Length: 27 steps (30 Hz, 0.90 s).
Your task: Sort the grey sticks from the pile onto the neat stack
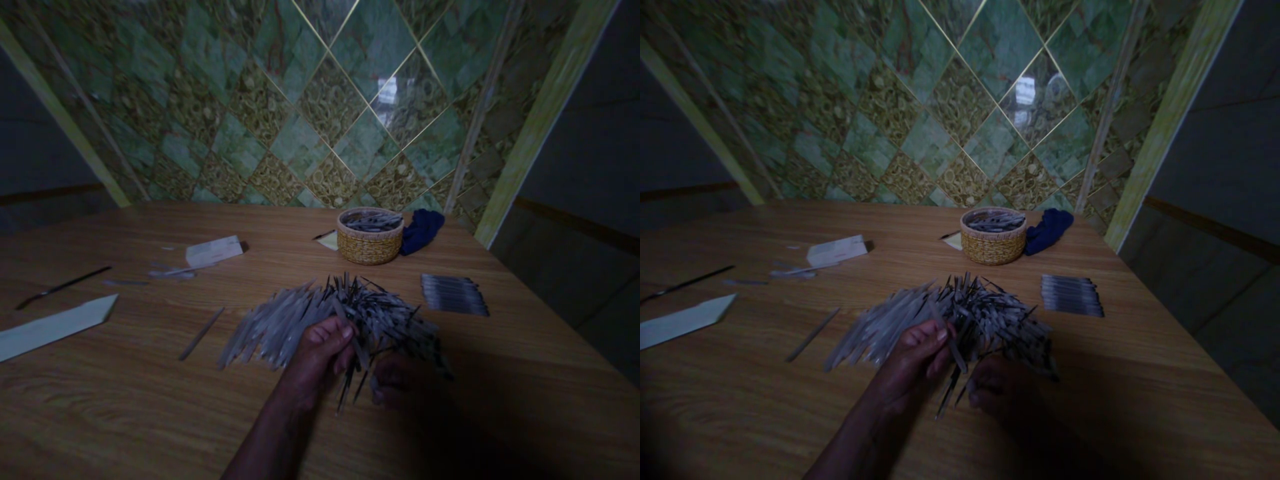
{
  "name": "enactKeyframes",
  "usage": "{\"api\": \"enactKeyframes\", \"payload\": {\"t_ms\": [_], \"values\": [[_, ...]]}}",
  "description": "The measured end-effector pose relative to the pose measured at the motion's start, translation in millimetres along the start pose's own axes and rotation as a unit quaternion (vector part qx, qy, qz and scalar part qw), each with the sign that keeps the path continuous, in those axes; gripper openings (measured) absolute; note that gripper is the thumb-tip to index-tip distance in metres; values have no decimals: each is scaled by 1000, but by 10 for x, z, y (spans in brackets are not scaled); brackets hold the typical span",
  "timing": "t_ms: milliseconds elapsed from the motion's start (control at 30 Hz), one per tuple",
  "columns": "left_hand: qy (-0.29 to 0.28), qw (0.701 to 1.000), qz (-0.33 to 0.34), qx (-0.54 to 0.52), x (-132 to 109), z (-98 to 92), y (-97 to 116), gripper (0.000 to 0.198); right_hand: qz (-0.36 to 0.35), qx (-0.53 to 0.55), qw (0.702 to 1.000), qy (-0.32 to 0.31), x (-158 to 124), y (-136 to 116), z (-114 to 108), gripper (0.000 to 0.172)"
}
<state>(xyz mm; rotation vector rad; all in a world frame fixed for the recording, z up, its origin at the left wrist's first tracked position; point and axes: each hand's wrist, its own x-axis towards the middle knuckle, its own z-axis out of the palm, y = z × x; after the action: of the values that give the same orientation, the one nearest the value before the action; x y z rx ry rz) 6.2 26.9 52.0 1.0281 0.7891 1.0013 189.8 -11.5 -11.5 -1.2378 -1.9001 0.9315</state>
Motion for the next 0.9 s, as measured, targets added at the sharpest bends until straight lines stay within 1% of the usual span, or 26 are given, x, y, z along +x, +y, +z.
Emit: {"api": "enactKeyframes", "payload": {"t_ms": [167, 367, 433, 533, 600, 700, 800, 900], "values": [[-15, 1000, -1, -1, 15, -15, -47, 20, 35, 100, 994, -32, -4, 41, 27, 29], [-14, 1000, -4, -7, 1, -16, -64, 19, 75, 206, 974, -64, 29, 143, 81, 28], [-19, 1000, 3, -8, 4, -16, -70, 18, 85, 235, 966, -64, 35, 169, 101, 33], [-25, 1000, 15, -6, 13, -18, -76, 16, 97, 269, 957, -46, 32, 183, 112, 39], [-28, 999, 15, -5, 17, -17, -76, 16, 101, 283, 953, -38, 24, 175, 99, 39], [-27, 1000, 9, -12, 17, -16, -73, 15, 103, 289, 951, -43, 3, 144, 53, 33], [-26, 999, 7, -18, 19, -18, -71, 16, 100, 278, 954, -48, -20, 95, 2, 28], [-30, 999, 10, -22, 21, -18, -71, 16, 96, 252, 962, -50, -23, 40, -16, 29]]}}
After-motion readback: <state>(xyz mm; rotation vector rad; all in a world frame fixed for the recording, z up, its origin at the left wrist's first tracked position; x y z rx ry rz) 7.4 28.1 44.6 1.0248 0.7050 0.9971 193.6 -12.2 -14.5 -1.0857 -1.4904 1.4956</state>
